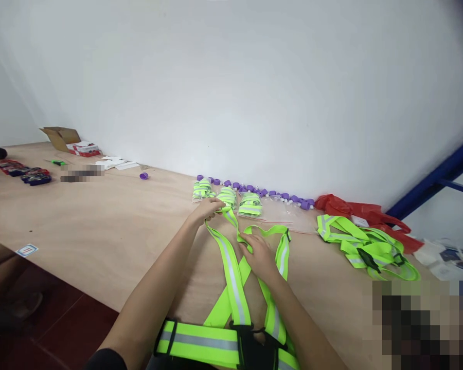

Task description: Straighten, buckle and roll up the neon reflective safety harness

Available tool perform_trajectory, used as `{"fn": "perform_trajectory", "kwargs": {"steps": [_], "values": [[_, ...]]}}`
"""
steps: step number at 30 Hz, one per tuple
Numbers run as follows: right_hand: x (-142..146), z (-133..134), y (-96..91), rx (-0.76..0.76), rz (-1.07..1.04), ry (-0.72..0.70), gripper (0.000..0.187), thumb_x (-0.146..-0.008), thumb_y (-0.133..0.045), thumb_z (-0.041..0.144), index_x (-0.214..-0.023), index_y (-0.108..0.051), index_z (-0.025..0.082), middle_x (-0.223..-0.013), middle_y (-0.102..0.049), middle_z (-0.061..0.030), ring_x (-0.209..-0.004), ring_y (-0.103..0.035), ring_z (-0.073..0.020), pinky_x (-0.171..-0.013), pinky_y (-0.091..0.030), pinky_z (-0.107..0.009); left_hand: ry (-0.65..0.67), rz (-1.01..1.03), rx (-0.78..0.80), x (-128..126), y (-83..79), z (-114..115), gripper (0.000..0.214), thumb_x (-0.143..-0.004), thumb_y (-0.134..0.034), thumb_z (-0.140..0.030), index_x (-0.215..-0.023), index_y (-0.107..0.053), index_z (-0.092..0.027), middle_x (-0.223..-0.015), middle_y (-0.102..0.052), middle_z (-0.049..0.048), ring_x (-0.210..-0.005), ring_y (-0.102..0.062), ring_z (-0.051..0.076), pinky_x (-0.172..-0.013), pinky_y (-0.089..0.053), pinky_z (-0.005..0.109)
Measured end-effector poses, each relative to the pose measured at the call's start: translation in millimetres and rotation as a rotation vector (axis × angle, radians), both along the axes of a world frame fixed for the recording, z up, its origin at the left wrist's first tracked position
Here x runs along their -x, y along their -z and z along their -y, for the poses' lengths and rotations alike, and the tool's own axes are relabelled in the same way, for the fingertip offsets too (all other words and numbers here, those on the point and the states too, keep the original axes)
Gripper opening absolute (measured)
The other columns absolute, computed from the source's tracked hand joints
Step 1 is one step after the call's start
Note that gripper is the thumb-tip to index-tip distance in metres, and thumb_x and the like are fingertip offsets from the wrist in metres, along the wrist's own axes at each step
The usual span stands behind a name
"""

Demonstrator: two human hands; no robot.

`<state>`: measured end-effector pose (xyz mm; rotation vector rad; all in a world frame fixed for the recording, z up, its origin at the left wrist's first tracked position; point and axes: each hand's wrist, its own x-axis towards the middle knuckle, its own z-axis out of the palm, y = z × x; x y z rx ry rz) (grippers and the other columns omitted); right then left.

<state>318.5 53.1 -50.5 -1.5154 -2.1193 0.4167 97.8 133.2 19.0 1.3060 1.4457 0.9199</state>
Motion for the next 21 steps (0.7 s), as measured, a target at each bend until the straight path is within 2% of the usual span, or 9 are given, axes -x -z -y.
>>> {"fn": "perform_trajectory", "kwargs": {"steps": [2, 6, 10, 12, 16, 19, 21], "values": [[-0.4, 0.2, 0.1, -0.006, -0.022, 0.018, 0.041, -0.094, -0.053, 0.033, -0.132, -0.064, 0.023, -0.131, -0.068, -0.0081, -0.128, -0.055, -0.0282, -0.106, -0.042, -0.044, 0.042, -0.005, -0.008, 2.6, -5.6, 1.1, 0.024, -0.080, -0.077, -0.036, -0.088, -0.067, -0.016, -0.064, -0.057, -0.0025, -0.041, -0.036, 0.005, -0.038, -0.022, 0.020], [-2.6, -0.5, 1.4, -0.020, -0.126, 0.046, 0.044, -0.093, -0.053, 0.038, -0.133, -0.063, 0.021, -0.129, -0.068, -0.0103, -0.124, -0.058, -0.0298, -0.104, -0.044, -0.046, 0.094, -0.043, -0.028, -0.9, -14.0, 0.2, 0.024, -0.069, -0.083, -0.031, -0.084, -0.069, -0.018, -0.056, -0.052, -0.0043, -0.042, -0.036, 0.007, -0.039, -0.020, 0.021], [-4.6, -2.6, 3.0, -0.046, -0.187, 0.029, 0.040, -0.090, -0.053, 0.032, -0.127, -0.065, 0.021, -0.127, -0.068, -0.0100, -0.121, -0.060, -0.0285, -0.102, -0.046, -0.045, 0.154, -0.110, -0.046, -6.1, -19.7, 0.5, 0.027, -0.062, -0.088, -0.030, -0.081, -0.073, -0.018, -0.052, -0.055, -0.0032, -0.042, -0.035, 0.008, -0.040, -0.018, 0.022], [-5.8, -4.2, 3.6, -0.064, -0.216, 0.021, 0.034, -0.086, -0.056, 0.029, -0.117, -0.069, 0.021, -0.121, -0.070, -0.0098, -0.116, -0.062, -0.0279, -0.099, -0.048, -0.043, 0.182, -0.141, -0.055, -5.1, -22.0, 0.9, 0.030, -0.058, -0.090, -0.031, -0.080, -0.074, -0.018, -0.054, -0.060, -0.0021, -0.042, -0.034, 0.008, -0.039, -0.017, 0.023], [-9.4, -7.9, 4.4, -0.092, -0.291, 0.062, 0.022, -0.086, -0.052, 0.029, -0.088, -0.073, 0.021, -0.100, -0.072, -0.0087, -0.097, -0.067, -0.0260, -0.088, -0.052, -0.040, 0.204, -0.161, -0.048, 4.4, -26.3, -2.7, 0.022, -0.062, -0.087, -0.033, -0.071, -0.073, -0.018, -0.054, -0.061, -0.0004, -0.042, -0.038, 0.009, -0.038, -0.018, 0.023], [-11.5, -9.5, 5.1, -0.102, -0.358, 0.115, 0.027, -0.088, -0.049, 0.035, -0.080, -0.071, 0.021, -0.091, -0.073, -0.0077, -0.088, -0.067, -0.0256, -0.080, -0.053, -0.038, 0.198, -0.131, -0.016, 11.3, -27.2, -8.9, 0.019, -0.069, -0.081, -0.031, -0.065, -0.069, -0.017, -0.054, -0.061, 0.0015, -0.044, -0.048, 0.012, -0.038, -0.025, 0.022], [-11.6, -9.4, 5.5, -0.100, -0.391, 0.131, 0.029, -0.089, -0.048, 0.037, -0.078, -0.070, 0.021, -0.087, -0.074, -0.0070, -0.084, -0.068, -0.0253, -0.076, -0.053, -0.036, 0.205, -0.087, 0.020, 12.7, -25.4, -13.4, 0.018, -0.073, -0.078, -0.031, -0.069, -0.069, -0.016, -0.056, -0.063, 0.0033, -0.045, -0.052, 0.013, -0.039, -0.030, 0.022]]}}
